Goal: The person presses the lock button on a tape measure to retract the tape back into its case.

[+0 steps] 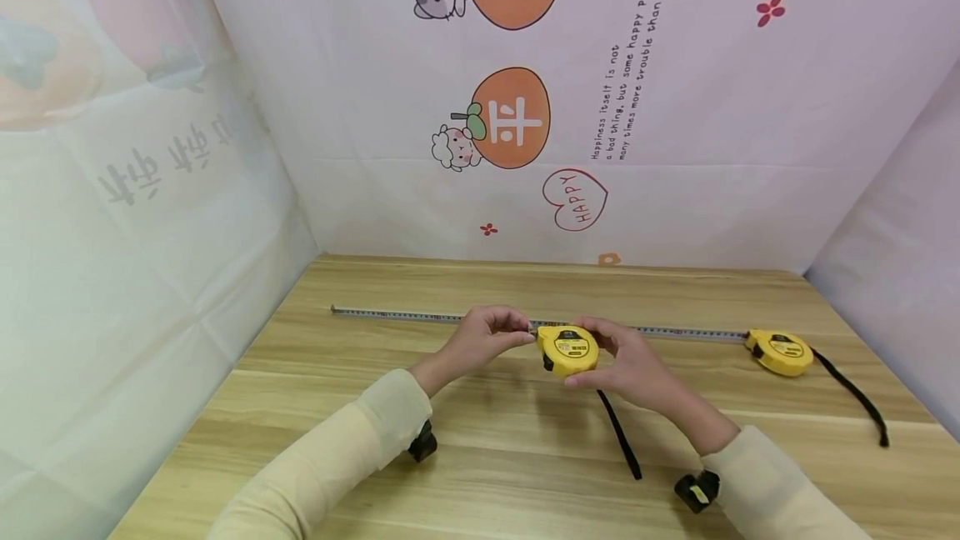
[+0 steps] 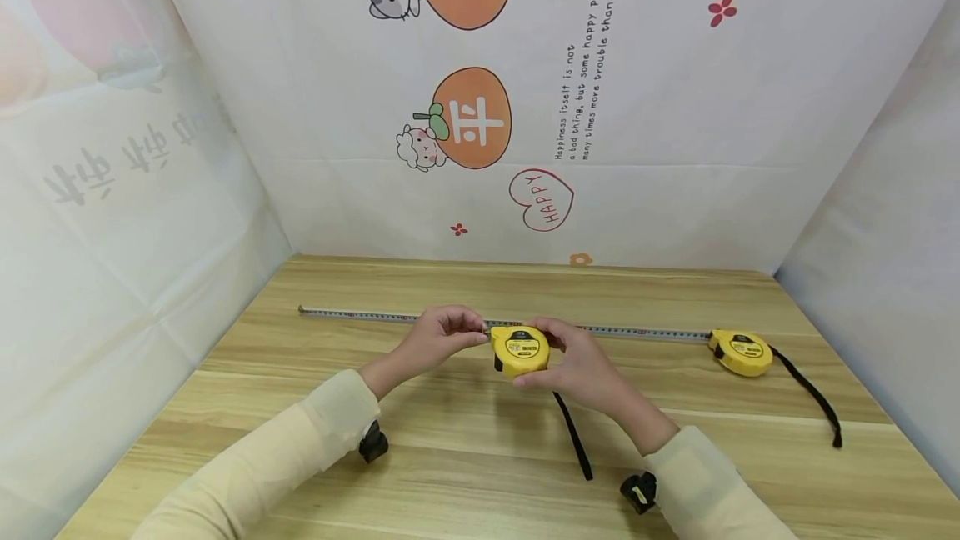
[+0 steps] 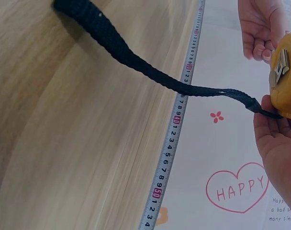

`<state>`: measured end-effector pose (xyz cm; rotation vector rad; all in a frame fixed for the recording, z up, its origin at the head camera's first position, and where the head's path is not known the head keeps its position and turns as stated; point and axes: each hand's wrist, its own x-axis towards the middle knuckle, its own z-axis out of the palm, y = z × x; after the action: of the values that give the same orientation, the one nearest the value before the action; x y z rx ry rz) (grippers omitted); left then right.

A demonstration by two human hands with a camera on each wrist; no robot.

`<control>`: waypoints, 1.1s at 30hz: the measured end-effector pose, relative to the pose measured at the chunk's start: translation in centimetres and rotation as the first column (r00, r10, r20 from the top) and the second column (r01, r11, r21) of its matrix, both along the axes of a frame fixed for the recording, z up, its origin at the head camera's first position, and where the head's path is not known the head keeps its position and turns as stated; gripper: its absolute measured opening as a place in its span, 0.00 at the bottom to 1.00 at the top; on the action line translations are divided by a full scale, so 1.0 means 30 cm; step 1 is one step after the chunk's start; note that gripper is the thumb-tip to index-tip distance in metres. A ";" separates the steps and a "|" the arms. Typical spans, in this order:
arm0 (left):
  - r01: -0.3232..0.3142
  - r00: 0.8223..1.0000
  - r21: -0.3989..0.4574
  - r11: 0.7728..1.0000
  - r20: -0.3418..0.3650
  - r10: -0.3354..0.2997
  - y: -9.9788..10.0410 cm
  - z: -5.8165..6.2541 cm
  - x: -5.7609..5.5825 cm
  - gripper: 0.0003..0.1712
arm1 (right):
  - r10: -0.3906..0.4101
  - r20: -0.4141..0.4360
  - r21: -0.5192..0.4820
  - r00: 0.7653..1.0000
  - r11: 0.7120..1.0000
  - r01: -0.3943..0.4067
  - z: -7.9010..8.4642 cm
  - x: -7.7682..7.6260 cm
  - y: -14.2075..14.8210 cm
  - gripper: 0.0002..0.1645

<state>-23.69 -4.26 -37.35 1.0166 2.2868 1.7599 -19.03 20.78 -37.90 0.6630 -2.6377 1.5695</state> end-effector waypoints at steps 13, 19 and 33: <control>0.020 0.999 -0.003 1.000 0.030 -0.019 0.000 -0.002 -0.006 0.05 | -0.005 -0.023 0.007 1.000 1.000 0.005 -0.008 -0.009 -0.009 0.47; 0.063 0.998 0.005 0.998 0.026 -0.063 -0.004 0.002 -0.008 0.06 | 0.009 -0.032 0.010 0.999 1.000 -0.008 -0.012 -0.011 -0.012 0.46; 0.084 0.995 -0.012 0.996 0.050 -0.083 -0.011 -0.070 -0.064 0.10 | 0.016 -0.045 0.010 0.999 1.000 -0.015 -0.007 -0.007 -0.025 0.47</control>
<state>-25.62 -4.60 -39.44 1.0388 2.1915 1.7141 -19.24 20.03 -38.10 0.7120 -2.6164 1.5271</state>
